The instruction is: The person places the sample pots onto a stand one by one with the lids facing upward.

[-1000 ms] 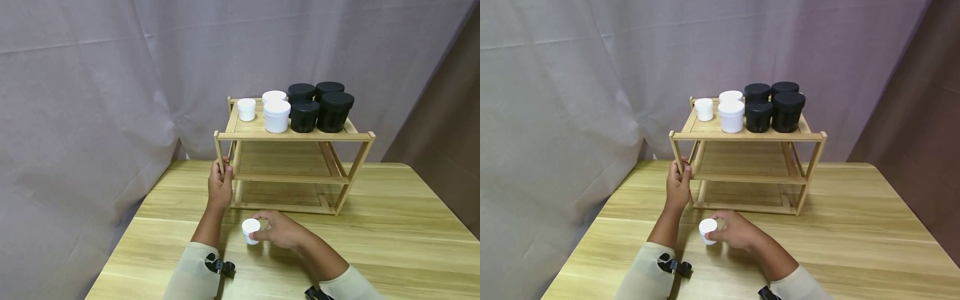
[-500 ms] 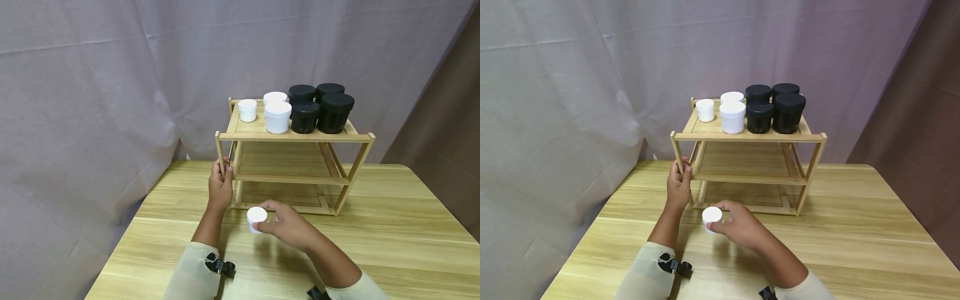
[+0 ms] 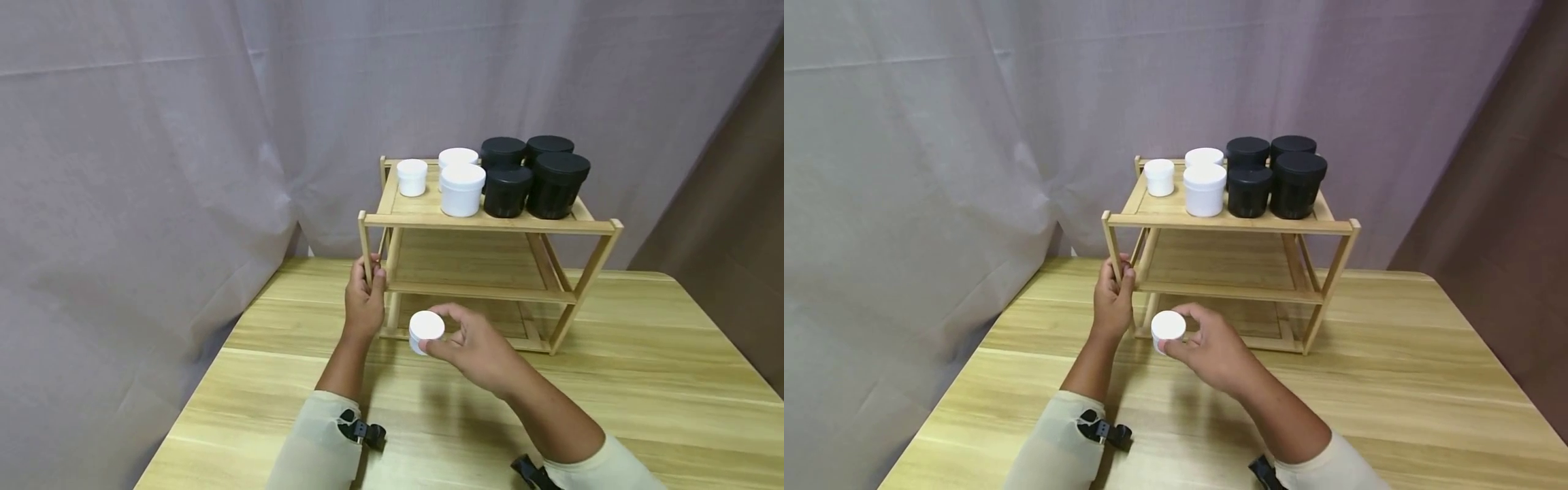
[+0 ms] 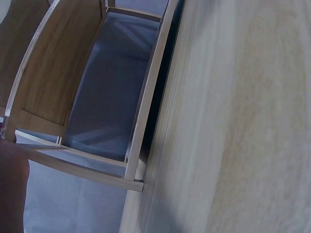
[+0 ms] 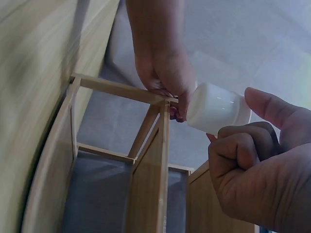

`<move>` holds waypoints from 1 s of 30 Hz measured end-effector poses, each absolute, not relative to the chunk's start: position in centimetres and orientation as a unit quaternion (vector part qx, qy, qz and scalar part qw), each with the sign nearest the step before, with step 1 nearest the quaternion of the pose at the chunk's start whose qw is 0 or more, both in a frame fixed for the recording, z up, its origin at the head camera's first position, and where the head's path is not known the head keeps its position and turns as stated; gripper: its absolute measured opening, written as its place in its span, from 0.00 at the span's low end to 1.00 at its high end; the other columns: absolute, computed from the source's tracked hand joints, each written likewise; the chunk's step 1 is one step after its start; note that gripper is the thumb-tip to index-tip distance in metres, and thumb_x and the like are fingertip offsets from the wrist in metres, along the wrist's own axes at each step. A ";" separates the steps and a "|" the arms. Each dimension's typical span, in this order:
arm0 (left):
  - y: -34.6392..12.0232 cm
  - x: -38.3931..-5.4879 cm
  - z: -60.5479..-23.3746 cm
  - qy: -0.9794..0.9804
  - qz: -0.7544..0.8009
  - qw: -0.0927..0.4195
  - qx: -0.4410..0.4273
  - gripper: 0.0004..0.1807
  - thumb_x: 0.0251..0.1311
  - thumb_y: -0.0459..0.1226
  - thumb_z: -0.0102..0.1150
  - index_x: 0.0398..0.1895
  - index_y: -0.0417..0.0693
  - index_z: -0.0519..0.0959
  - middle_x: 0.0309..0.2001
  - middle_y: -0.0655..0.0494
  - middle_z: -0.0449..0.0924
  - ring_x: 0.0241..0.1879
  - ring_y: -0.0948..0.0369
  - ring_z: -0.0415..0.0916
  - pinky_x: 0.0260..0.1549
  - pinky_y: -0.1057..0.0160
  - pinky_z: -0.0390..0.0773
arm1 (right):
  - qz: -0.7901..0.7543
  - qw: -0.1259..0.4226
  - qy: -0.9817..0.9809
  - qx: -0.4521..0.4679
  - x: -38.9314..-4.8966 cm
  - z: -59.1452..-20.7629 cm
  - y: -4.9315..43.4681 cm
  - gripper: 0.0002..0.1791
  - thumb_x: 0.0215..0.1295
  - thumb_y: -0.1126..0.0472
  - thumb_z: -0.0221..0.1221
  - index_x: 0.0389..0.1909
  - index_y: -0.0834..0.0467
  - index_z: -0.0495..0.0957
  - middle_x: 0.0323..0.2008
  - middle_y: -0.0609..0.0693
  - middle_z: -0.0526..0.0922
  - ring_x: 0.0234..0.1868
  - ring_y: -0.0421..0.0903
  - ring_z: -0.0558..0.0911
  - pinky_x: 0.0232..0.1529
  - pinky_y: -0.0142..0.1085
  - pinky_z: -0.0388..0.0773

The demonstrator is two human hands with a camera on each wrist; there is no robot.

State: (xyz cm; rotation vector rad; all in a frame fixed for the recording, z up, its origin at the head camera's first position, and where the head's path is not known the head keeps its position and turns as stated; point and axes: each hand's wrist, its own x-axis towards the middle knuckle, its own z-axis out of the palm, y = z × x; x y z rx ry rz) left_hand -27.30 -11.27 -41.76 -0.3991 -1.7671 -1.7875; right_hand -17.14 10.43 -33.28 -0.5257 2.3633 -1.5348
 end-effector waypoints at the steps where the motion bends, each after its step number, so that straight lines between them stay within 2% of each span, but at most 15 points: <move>1: -11.3 -27.3 -41.8 -0.665 -0.670 0.294 -0.151 0.15 0.83 0.29 0.50 0.67 0.34 0.72 0.34 0.57 0.69 0.27 0.68 0.61 0.25 0.71 0.62 | -0.525 0.137 0.820 -0.182 -17.2 -33.0 10.4 0.33 0.72 0.57 0.71 0.73 0.63 0.73 0.33 0.54 0.90 0.26 0.43 0.76 0.27 0.35 0.69; 2: -11.3 -27.3 -41.8 -0.665 -0.669 0.295 -0.152 0.15 0.82 0.29 0.50 0.66 0.33 0.72 0.35 0.57 0.69 0.27 0.69 0.62 0.25 0.71 0.63 | -0.520 0.138 0.822 -0.184 -17.3 -32.8 10.4 0.33 0.72 0.57 0.71 0.73 0.62 0.74 0.33 0.54 0.90 0.26 0.44 0.73 0.26 0.35 0.67; 5: -11.2 -27.3 -41.7 -0.664 -0.669 0.296 -0.152 0.15 0.82 0.29 0.50 0.66 0.33 0.72 0.35 0.57 0.70 0.26 0.69 0.62 0.24 0.71 0.63 | -0.510 0.139 0.827 -0.194 -17.4 -32.1 10.5 0.31 0.72 0.58 0.71 0.72 0.63 0.75 0.37 0.55 0.91 0.29 0.45 0.77 0.28 0.36 0.70; 9: -11.2 -27.3 -41.7 -0.667 -0.667 0.296 -0.148 0.15 0.82 0.29 0.51 0.66 0.34 0.72 0.35 0.57 0.70 0.26 0.68 0.62 0.24 0.71 0.63 | -0.496 0.138 0.836 -0.192 -17.5 -31.1 10.7 0.31 0.71 0.58 0.71 0.71 0.62 0.76 0.32 0.54 0.88 0.25 0.43 0.73 0.24 0.34 0.67; 12: -11.3 -27.3 -41.8 -0.670 -0.664 0.296 -0.148 0.15 0.83 0.30 0.51 0.66 0.34 0.73 0.35 0.58 0.71 0.27 0.68 0.63 0.26 0.71 0.64 | -0.489 0.133 0.840 -0.194 -17.6 -30.5 10.7 0.30 0.70 0.57 0.72 0.70 0.61 0.77 0.26 0.51 0.83 0.21 0.42 0.68 0.20 0.32 0.61; 17: -11.4 -27.2 -41.9 -0.667 -0.666 0.300 -0.143 0.15 0.82 0.30 0.51 0.66 0.34 0.72 0.37 0.58 0.71 0.29 0.68 0.65 0.28 0.72 0.66 | -0.485 0.137 0.832 -0.234 -18.1 -30.2 10.6 0.30 0.71 0.58 0.72 0.70 0.62 0.76 0.20 0.46 0.75 0.18 0.39 0.65 0.18 0.30 0.59; 26: -11.4 -27.2 -41.9 -0.666 -0.666 0.301 -0.147 0.15 0.82 0.30 0.51 0.66 0.33 0.72 0.37 0.58 0.71 0.31 0.66 0.68 0.29 0.72 0.69 | -0.460 0.128 0.822 -0.309 -19.7 -27.9 11.3 0.28 0.73 0.61 0.70 0.70 0.64 0.76 0.16 0.43 0.66 0.16 0.36 0.62 0.17 0.29 0.57; 30: -11.3 -27.2 -41.8 -0.665 -0.668 0.301 -0.147 0.15 0.82 0.30 0.52 0.66 0.34 0.72 0.37 0.56 0.72 0.31 0.66 0.68 0.29 0.71 0.69 | -0.449 0.120 0.830 -0.308 -20.2 -26.1 11.3 0.27 0.73 0.61 0.70 0.69 0.62 0.77 0.16 0.44 0.67 0.15 0.37 0.63 0.17 0.30 0.59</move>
